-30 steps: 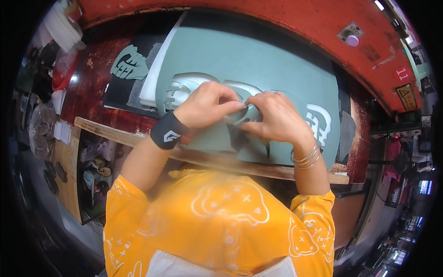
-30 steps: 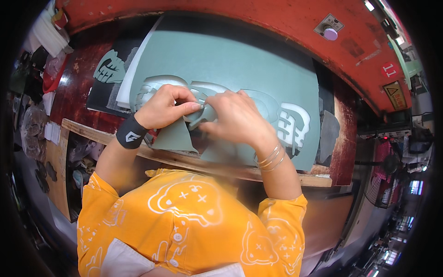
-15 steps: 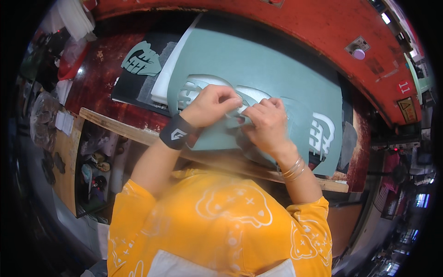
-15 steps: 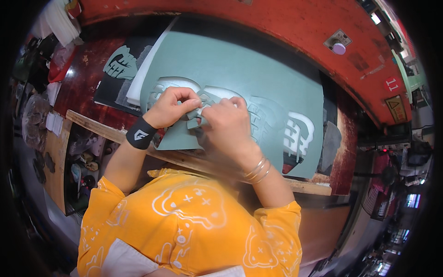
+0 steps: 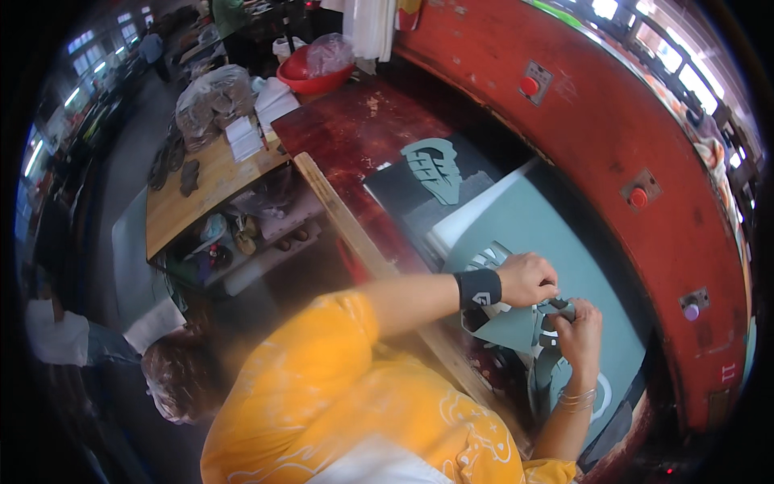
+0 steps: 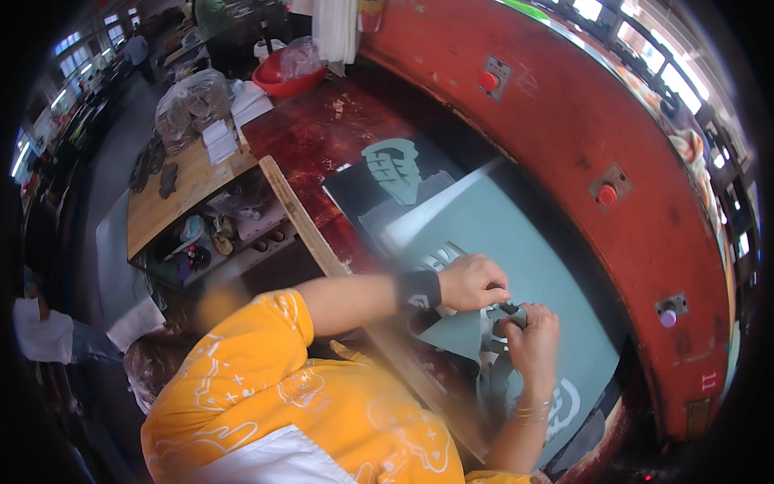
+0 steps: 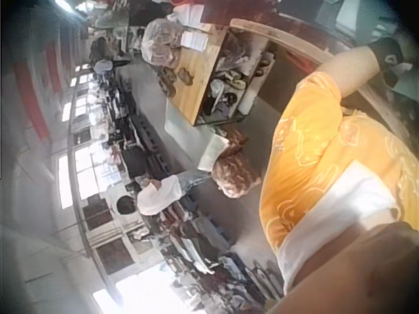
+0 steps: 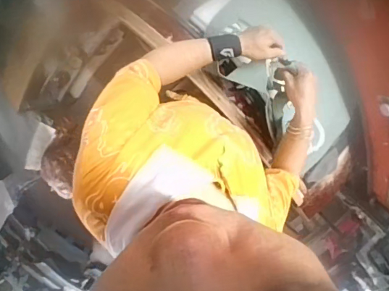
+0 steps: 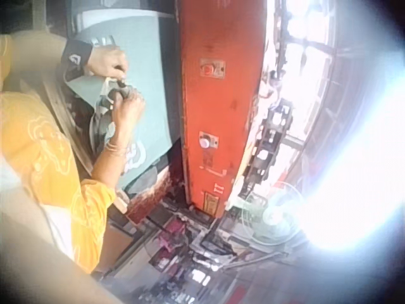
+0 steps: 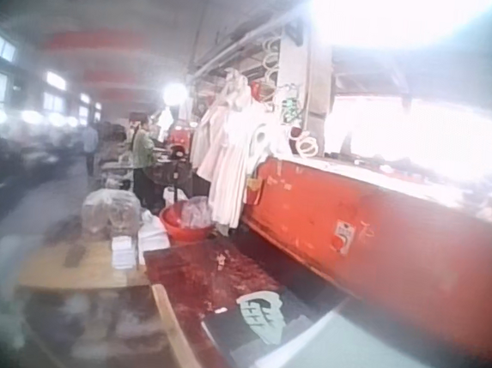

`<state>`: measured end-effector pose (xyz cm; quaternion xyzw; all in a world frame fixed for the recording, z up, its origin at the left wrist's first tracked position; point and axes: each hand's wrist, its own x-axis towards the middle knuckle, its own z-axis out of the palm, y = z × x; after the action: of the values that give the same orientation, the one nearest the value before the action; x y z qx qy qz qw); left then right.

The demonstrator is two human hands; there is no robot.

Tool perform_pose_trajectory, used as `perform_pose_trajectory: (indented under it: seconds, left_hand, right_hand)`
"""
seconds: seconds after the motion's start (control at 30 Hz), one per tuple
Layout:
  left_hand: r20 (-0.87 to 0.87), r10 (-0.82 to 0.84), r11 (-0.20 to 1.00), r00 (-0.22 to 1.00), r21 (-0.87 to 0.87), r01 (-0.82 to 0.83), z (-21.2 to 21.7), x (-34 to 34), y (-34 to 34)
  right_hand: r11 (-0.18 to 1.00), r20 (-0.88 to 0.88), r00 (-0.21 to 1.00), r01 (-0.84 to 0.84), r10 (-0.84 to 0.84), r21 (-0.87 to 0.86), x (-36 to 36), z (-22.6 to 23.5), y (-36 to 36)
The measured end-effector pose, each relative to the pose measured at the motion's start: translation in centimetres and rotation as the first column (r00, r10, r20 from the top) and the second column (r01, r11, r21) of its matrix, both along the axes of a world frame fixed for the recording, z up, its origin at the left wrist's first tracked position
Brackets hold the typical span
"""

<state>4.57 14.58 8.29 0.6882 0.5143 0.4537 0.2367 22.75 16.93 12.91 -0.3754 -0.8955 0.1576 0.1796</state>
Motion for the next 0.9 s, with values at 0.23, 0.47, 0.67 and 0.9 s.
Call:
perform_pose_trajectory:
  seconds: [0.23,0.47,0.67,0.9]
  left_hand:
    - [0.355,0.199,0.98,0.914,-0.053,-0.192,-2.2,0.6,0.5]
    - [0.364,0.235,0.895,0.901,0.281,-0.347,0.3,-1.0,1.4]
    - [0.366,-0.392,0.862,0.844,-0.175,0.476,-3.9,1.9,2.8]
    - [0.311,-0.202,0.979,0.929,0.085,0.185,-4.5,2.5,0.6]
  right_hand:
    - [0.935,-0.153,0.987,0.001,0.057,0.356,-1.9,-1.8,-2.4]
    - [0.993,-0.165,0.986,0.042,-0.024,0.109,0.8,-0.3,-4.3]
    - [0.997,-0.077,0.996,0.041,-0.045,-0.058,3.2,-2.4,-1.3]
    - [0.97,0.162,0.976,0.172,-0.144,-0.173,3.8,-2.4,0.4]
